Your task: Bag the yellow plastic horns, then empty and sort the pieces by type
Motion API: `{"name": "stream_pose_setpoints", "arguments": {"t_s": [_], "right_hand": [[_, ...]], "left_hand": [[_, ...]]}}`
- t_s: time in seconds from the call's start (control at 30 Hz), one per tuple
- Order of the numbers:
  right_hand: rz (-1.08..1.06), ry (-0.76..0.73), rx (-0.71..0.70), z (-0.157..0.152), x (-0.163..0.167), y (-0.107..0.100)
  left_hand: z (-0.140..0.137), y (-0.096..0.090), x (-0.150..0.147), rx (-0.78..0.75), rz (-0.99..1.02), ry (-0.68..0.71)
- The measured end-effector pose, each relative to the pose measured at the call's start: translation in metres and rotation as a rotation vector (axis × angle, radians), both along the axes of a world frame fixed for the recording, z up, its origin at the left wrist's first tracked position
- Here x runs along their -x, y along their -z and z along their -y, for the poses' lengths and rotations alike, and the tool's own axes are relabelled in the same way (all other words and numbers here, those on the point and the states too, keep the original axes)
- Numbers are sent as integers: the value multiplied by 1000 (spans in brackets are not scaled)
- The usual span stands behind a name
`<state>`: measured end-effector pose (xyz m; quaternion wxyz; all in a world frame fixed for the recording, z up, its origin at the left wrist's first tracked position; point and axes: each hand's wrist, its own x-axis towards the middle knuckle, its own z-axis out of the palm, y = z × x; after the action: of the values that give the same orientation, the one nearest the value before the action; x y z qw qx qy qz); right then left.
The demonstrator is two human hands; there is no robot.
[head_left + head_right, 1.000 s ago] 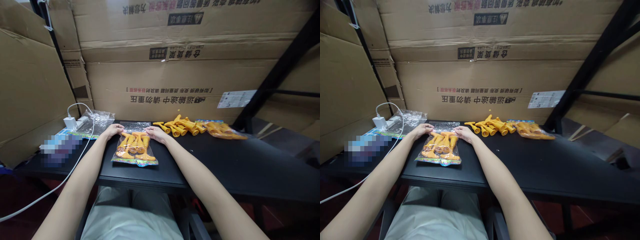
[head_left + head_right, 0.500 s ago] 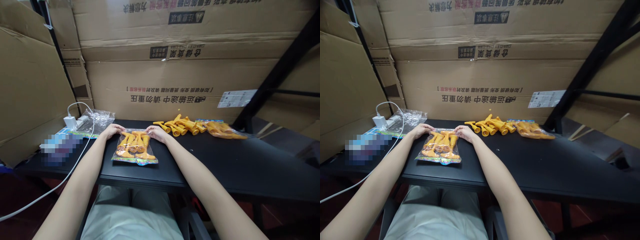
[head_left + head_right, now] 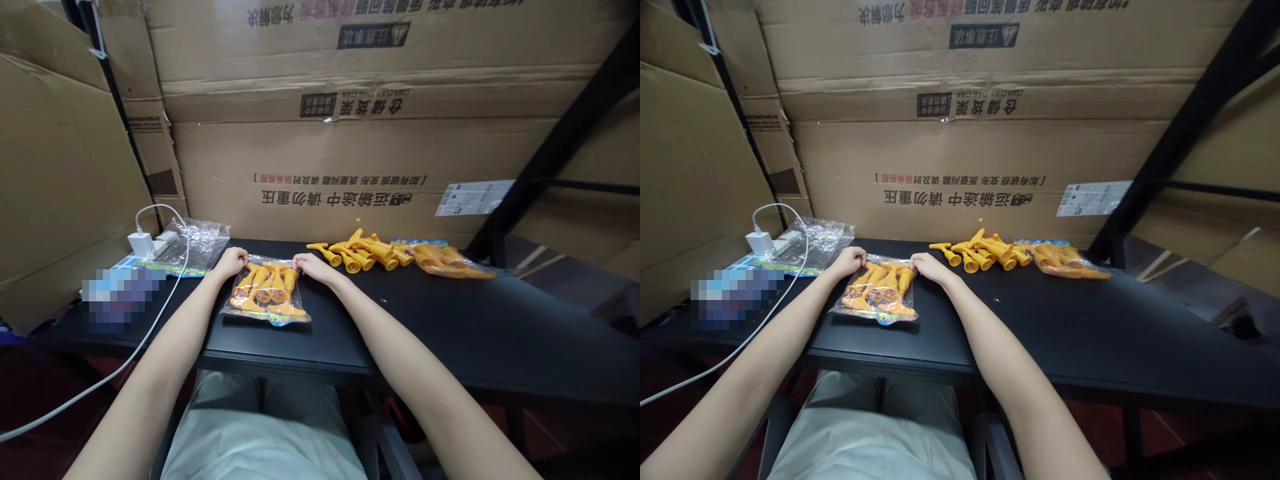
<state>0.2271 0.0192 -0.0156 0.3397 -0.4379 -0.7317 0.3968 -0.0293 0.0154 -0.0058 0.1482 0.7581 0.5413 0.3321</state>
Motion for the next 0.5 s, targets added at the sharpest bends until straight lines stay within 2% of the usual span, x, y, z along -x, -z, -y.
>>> {"name": "stream_pose_setpoints", "arguments": {"t_s": [0.13, 0.3, 0.4, 0.5], "right_hand": [[66, -29, -29, 6, -1, -5], [252, 41, -94, 7, -7, -6], [135, 69, -159, 4, -13, -7], [-33, 23, -55, 5, -18, -12]], "left_hand": [[3, -2, -2, -106, -64, 22], [5, -2, -7, -266, -26, 95], [6, 1, -12, -339, -3, 123], [6, 4, -18, -402, 52, 174]]}}
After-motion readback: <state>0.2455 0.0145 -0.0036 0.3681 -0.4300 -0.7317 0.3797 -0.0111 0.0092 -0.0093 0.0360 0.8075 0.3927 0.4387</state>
